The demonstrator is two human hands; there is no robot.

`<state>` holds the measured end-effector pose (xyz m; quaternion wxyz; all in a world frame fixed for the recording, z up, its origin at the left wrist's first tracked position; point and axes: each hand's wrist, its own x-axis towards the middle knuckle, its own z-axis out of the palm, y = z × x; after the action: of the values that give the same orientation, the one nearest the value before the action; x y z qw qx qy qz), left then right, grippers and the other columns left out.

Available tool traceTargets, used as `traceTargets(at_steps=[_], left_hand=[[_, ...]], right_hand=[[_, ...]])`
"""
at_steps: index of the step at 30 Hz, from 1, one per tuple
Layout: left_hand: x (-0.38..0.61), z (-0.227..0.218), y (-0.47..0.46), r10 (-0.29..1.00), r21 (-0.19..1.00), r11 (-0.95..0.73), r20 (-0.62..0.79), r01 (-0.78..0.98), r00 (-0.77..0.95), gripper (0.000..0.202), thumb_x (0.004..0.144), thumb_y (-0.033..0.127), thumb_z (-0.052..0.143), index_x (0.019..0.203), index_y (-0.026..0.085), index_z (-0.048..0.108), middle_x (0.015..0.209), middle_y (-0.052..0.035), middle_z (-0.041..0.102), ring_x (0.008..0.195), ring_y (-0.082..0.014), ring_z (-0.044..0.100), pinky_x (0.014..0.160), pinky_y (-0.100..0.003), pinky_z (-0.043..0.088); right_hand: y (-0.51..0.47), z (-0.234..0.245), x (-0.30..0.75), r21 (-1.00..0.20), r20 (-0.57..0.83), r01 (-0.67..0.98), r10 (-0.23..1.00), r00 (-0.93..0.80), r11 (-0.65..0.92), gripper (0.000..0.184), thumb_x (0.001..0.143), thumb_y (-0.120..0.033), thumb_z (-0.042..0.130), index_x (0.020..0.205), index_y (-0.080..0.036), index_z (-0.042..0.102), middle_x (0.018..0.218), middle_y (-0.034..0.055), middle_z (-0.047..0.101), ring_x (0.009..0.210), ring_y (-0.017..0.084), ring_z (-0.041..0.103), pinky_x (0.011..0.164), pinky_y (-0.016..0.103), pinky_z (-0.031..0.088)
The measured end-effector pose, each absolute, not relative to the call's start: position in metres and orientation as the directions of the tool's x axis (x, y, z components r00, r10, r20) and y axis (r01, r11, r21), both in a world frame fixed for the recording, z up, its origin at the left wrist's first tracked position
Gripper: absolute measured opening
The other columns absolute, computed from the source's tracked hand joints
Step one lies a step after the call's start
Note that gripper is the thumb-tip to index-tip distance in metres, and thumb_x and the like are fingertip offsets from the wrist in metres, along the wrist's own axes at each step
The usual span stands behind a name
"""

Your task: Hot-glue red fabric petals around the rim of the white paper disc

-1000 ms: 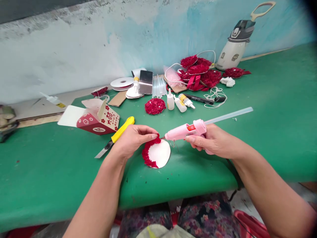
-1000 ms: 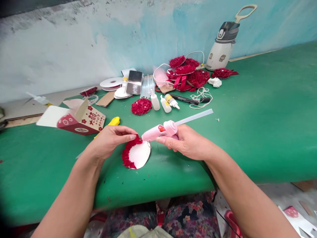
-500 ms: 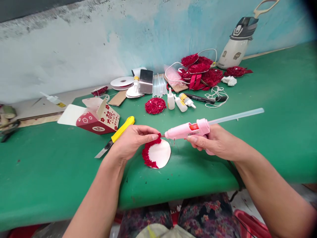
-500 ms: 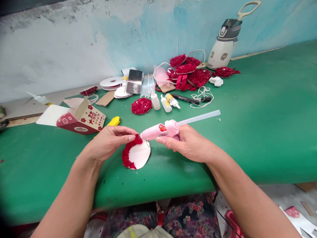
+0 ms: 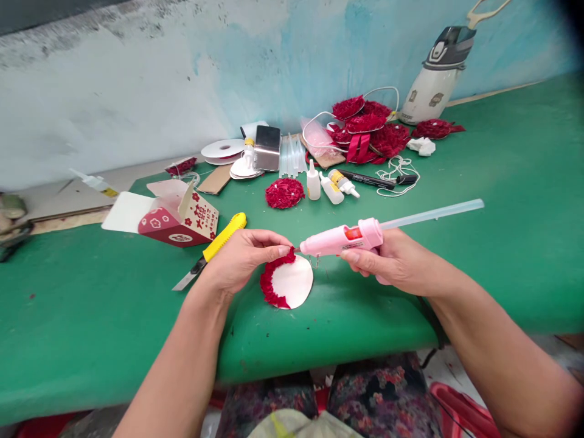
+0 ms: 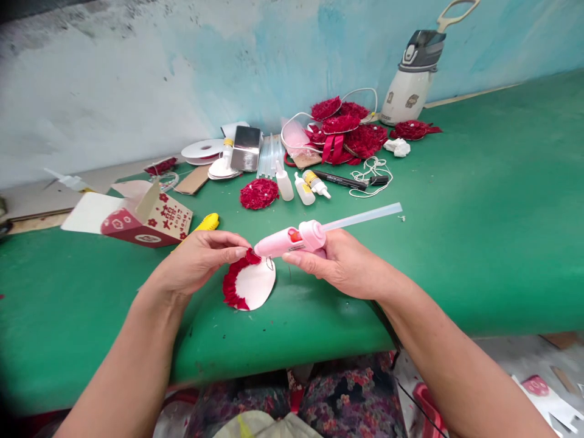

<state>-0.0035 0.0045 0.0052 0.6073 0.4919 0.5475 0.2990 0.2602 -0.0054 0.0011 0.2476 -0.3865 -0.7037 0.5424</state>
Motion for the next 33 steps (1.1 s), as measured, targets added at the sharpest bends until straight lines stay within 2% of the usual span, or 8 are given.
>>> traceTargets(at_steps=[10,20,33], left_hand=[[-0.0023,0.0065,0.0046,0.900,0.919,0.354,-0.385,0.175,0.204,0.022,0.061,0.028,0.084,0.076,0.014,0.076,0.072,-0.0041,0.071,0.066,-0.0120,0.058,0.063,-0.022,0.045],[-0.0006,0.0085,0.0056,0.903,0.919,0.352,-0.383,0.179,0.192,0.022,0.060,0.030,0.083,0.074,0.015,0.076,0.066,-0.0024,0.069,0.061,-0.0115,0.056,0.059,-0.022,0.042],[0.0013,0.0100,0.0035,0.915,0.923,0.312,-0.356,0.226,0.192,0.024,0.064,0.035,0.080,0.074,0.015,0.073,0.069,-0.0030,0.069,0.063,-0.0135,0.058,0.062,-0.024,0.045]], right_hand=[[-0.0045,-0.0010,0.2589,-0.954,-0.055,0.272,0.816,-0.575,0.127,0.041,0.091,-0.050,0.052,0.068,-0.017,0.051,0.057,-0.0056,0.035,0.047,0.006,0.030,0.043,0.023,0.022],[-0.0071,0.0060,0.2584,-0.936,-0.049,0.315,0.827,-0.561,0.158,0.039,0.091,-0.051,0.051,0.078,-0.016,0.061,0.056,-0.0050,0.033,0.049,0.009,0.027,0.044,0.024,0.021],[-0.0053,0.0009,0.2580,-0.924,-0.048,0.340,0.827,-0.560,0.177,0.038,0.091,-0.050,0.051,0.072,-0.017,0.054,0.057,-0.0062,0.030,0.049,0.008,0.028,0.045,0.024,0.022]])
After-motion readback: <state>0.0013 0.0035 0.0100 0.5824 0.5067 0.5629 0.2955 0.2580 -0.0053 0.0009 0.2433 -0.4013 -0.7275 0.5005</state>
